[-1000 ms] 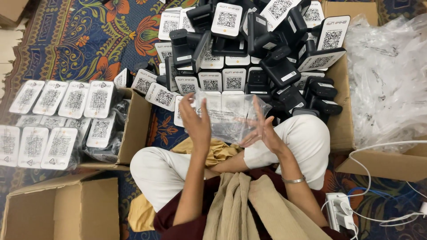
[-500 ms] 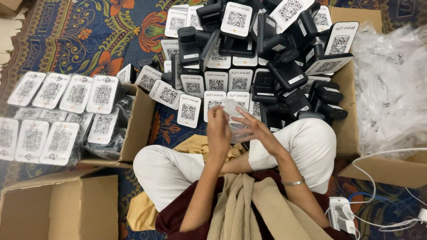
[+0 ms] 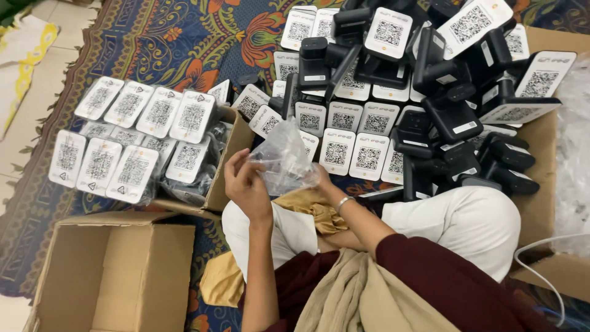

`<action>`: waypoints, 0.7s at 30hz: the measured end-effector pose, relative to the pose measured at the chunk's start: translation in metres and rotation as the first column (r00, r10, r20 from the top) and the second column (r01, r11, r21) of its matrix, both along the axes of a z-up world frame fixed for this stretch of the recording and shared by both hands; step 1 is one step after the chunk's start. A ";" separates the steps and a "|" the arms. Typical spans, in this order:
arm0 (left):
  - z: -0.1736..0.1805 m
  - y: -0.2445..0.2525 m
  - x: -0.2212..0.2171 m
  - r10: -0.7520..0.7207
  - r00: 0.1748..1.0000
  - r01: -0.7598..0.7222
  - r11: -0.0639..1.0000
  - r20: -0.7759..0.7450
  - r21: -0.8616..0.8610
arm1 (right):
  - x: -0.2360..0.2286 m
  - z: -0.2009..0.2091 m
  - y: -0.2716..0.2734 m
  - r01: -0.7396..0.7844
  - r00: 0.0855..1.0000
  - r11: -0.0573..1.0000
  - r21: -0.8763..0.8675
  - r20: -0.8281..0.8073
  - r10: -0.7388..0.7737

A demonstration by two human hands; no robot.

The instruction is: The person sorts and packs electronic QR devices into boxes.

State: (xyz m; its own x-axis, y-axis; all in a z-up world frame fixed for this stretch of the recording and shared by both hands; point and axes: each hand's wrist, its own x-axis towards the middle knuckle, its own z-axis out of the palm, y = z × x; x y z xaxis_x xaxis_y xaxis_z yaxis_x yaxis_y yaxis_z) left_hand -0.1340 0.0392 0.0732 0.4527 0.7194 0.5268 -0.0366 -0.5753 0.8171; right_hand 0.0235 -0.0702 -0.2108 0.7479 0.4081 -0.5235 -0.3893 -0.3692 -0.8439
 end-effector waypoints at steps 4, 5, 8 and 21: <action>-0.006 0.011 -0.005 -0.041 0.998 0.042 0.999 -0.041 0.016 | 0.015 -0.094 0.032 0.047 0.862 0.959 -0.280 0.497 0.103; -0.008 0.014 -0.006 -0.035 0.996 0.041 0.997 -0.081 0.064 | 0.006 -0.056 0.029 0.028 0.883 0.959 -0.282 0.457 0.109; -0.010 0.016 -0.001 0.006 0.986 0.020 0.989 -0.169 0.148 | 0.001 -0.043 -0.002 0.100 0.798 0.976 -0.191 0.601 0.036; -0.024 -0.034 0.036 -0.024 0.889 0.198 0.920 -0.457 0.339 | -0.029 0.182 -0.202 0.521 0.798 0.617 0.590 -0.079 -0.598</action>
